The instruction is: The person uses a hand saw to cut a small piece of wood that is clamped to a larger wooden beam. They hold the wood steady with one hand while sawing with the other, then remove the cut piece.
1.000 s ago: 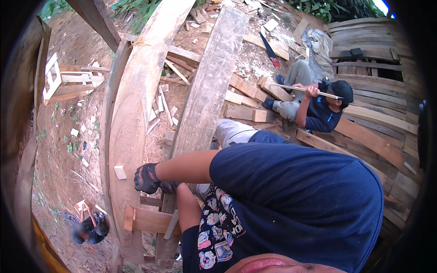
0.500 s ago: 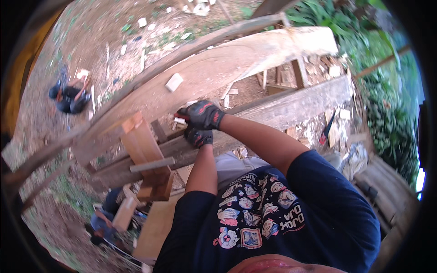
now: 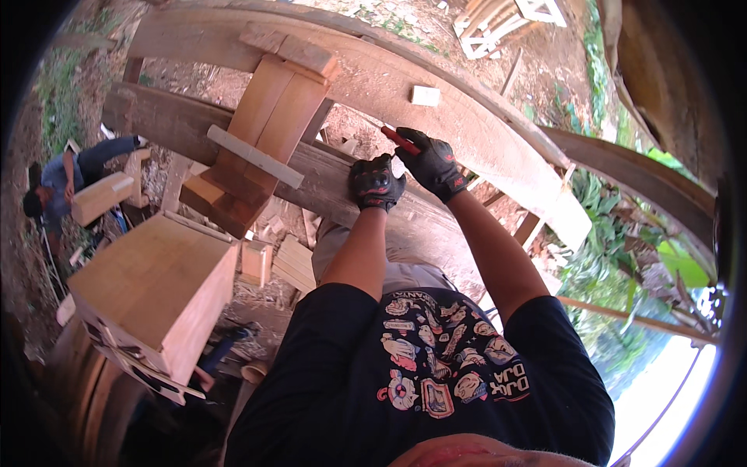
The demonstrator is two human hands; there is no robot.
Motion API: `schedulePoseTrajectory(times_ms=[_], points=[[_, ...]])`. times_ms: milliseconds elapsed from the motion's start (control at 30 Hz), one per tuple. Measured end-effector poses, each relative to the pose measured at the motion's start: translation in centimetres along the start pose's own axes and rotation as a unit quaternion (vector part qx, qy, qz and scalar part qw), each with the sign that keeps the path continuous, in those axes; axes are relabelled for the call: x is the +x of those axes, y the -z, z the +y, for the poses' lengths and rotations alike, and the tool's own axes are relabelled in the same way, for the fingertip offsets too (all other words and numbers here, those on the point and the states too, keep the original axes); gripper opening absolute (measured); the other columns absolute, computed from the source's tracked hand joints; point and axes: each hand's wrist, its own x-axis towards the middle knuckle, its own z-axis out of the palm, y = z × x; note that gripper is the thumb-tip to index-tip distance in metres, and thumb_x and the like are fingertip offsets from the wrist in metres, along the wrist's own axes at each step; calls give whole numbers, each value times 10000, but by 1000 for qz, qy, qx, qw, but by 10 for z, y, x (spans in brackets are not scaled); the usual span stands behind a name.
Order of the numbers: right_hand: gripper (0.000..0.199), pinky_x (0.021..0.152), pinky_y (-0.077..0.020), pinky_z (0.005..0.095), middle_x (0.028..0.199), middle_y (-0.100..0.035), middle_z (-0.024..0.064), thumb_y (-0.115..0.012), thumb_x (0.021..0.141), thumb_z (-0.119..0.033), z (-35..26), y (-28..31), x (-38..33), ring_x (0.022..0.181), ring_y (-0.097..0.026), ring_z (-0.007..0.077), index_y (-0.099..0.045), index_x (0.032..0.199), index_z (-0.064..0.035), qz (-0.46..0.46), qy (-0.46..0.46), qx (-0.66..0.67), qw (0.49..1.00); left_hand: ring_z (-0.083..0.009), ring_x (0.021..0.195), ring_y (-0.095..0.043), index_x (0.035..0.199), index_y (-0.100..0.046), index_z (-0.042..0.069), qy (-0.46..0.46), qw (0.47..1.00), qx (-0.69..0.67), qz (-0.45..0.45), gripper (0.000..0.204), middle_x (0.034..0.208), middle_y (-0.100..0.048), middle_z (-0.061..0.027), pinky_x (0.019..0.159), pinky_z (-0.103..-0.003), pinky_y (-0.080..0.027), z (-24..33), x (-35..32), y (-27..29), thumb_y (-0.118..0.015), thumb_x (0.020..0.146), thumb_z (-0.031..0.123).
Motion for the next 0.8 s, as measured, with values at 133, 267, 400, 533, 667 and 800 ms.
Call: schedulePoseTrajectory(times_ms=[133, 267, 400, 533, 667, 800], points=[[546, 1000, -577, 498, 1470, -678, 130, -641, 1042, -349, -11, 14, -8, 1189, -717, 401, -570, 1576, -258, -18, 32, -9, 999, -327, 1015, -752, 1137, -748, 172, 27, 998, -12, -64, 442, 1095, -799, -94, 1008, -472, -517, 7, 4, 31, -815, 856, 506], [603, 1030, -569, 497, 1490, -657, 176, -640, 1046, -350, -7, 14, -27, 1223, -707, 416, -503, 1631, -296, 5, 76, -5, 997, -334, 989, -757, 1088, -743, 172, 1, 999, -23, -47, 419, 1037, -798, -90, 978, -475, -526, 6, 0, 33, -836, 841, 498], [527, 987, -594, 463, 1323, -761, 170, -714, 1017, -353, -6, 19, -21, 1159, -752, 383, -639, 1511, -185, 49, -35, 64, 996, -342, 1040, -738, 1086, -741, 179, 0, 999, -25, -33, 394, 1055, -788, -99, 981, -486, -522, 2, 0, 17, -824, 857, 489], [397, 935, -606, 439, 1244, -792, 163, -741, 1005, -316, -77, 96, -26, 1103, -781, 343, -740, 1354, -126, 38, 89, 55, 994, -331, 1094, -719, 1094, -744, 192, 22, 997, -15, -76, 367, 1080, -787, -102, 983, -486, -522, 4, -1, 17, -806, 870, 476], [371, 957, -615, 408, 1251, -801, 122, -752, 1000, -205, -90, 146, -61, 1131, -781, 316, -732, 1362, -127, -10, 67, 47, 997, -338, 1047, -733, 1077, -745, 183, 31, 999, -12, -35, 378, 1055, -790, -100, 954, -483, -530, 4, -5, 17, -831, 840, 464], [436, 936, -630, 415, 1208, -803, 172, -817, 967, -233, -55, 159, -115, 1111, -788, 342, -726, 1370, -94, 12, 89, 57, 994, -348, 948, -753, 1017, -743, 170, 2, 1000, 1, -27, 357, 1000, -794, -100, 896, -485, -544, 10, -1, 21, -842, 827, 455]])
